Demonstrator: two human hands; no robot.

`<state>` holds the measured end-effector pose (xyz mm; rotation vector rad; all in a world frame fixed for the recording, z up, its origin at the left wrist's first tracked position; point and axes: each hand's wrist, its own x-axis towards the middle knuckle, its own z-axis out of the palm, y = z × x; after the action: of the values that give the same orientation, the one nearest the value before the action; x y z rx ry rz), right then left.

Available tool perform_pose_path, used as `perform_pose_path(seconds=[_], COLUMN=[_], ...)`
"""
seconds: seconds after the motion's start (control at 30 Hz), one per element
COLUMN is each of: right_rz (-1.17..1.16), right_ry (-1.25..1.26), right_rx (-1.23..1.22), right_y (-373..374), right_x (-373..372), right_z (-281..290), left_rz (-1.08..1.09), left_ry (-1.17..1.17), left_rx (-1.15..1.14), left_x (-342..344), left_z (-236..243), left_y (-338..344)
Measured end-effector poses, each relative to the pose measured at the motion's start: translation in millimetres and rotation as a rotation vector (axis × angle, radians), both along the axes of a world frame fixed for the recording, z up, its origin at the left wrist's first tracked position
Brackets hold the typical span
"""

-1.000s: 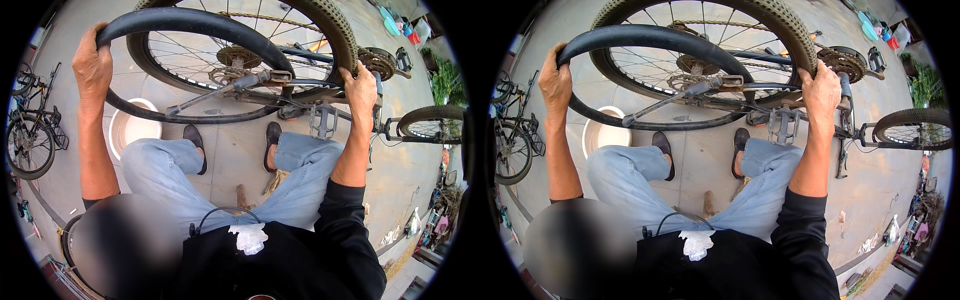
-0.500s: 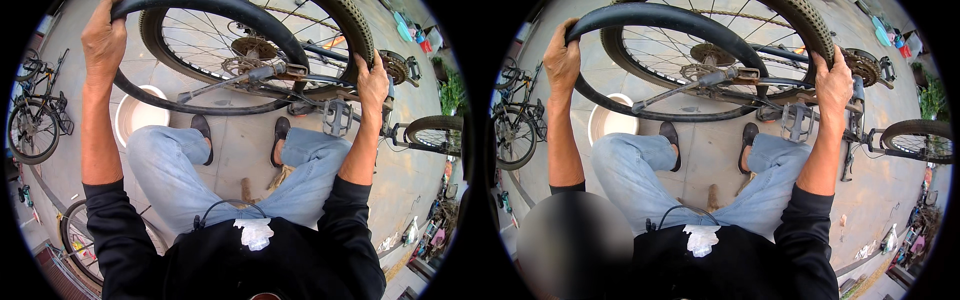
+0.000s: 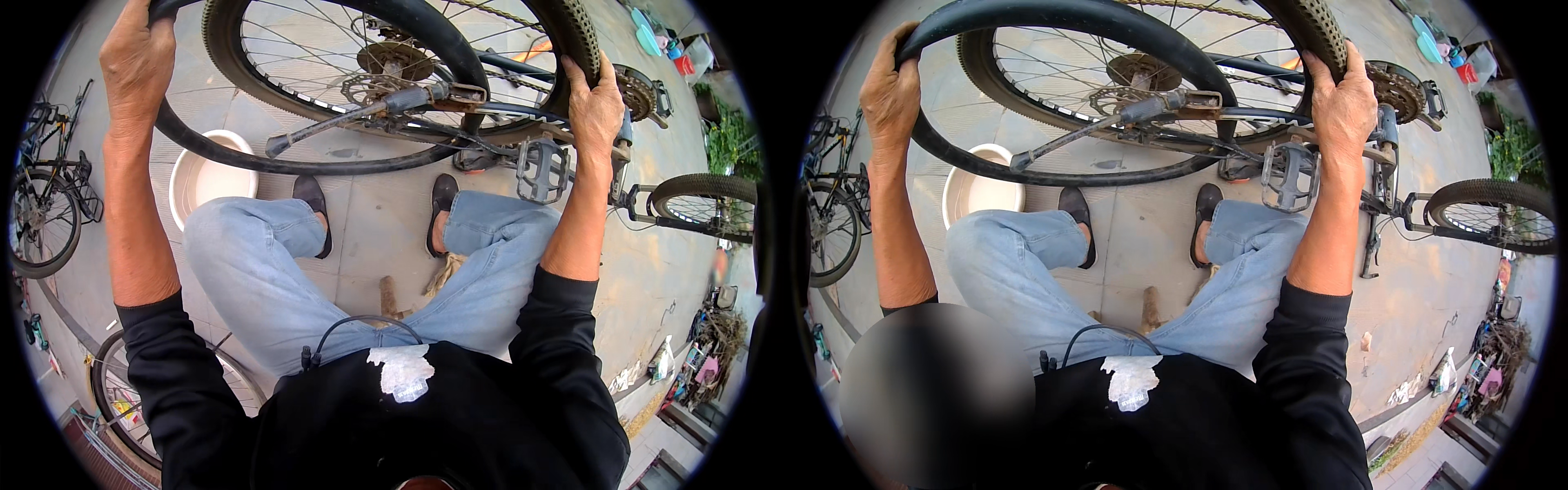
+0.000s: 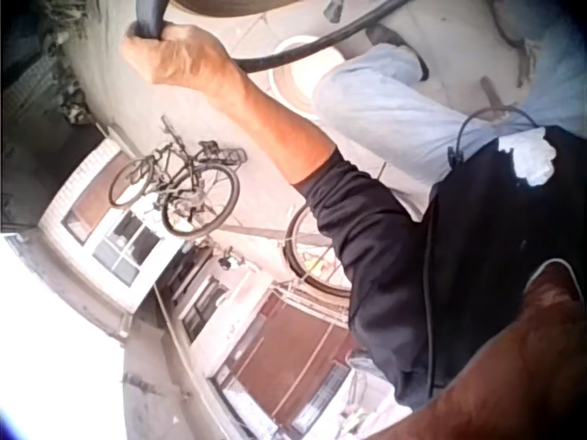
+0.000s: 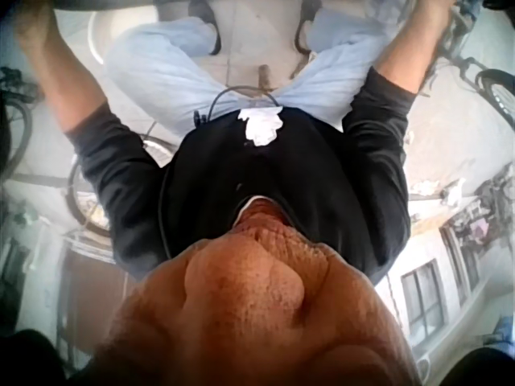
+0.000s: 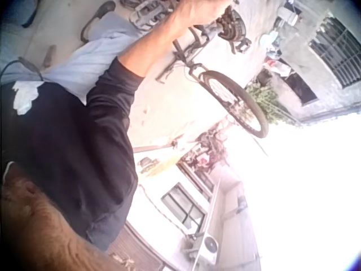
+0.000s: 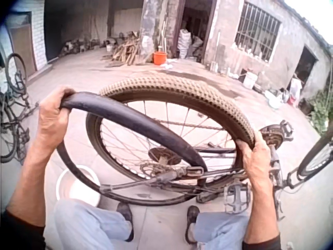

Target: The person removes the inner tube from a bicycle tire using a yellow tire lever, then wipes the inner tube with a cloth. The person then reinserts the inner tube into the tire.

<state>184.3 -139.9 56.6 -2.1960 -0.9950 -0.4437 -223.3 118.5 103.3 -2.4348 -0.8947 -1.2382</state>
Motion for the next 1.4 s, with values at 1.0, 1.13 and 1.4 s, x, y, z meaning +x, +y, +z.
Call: perform_pose_path(seconds=[1.0,1.13,1.4], right_rz=[-0.012,-0.108,0.103], right_ry=[0.088,0.096,0.060], right_rx=[-0.028,-0.283,0.040], right_y=[-17.8,-22.4,-25.6], right_x=[18.9,21.4,36.1], right_z=[-2.1,3.3,0.9], left_rz=[-0.183,-0.250,-0.174], left_ry=[-0.128,-0.103,-0.123], left_rx=[-0.017,-0.046,-0.020], left_x=[28.6,16.6,25.3], left_z=[1.8,0.9,-3.6], left_y=[-26.8,-19.2,-11.9])
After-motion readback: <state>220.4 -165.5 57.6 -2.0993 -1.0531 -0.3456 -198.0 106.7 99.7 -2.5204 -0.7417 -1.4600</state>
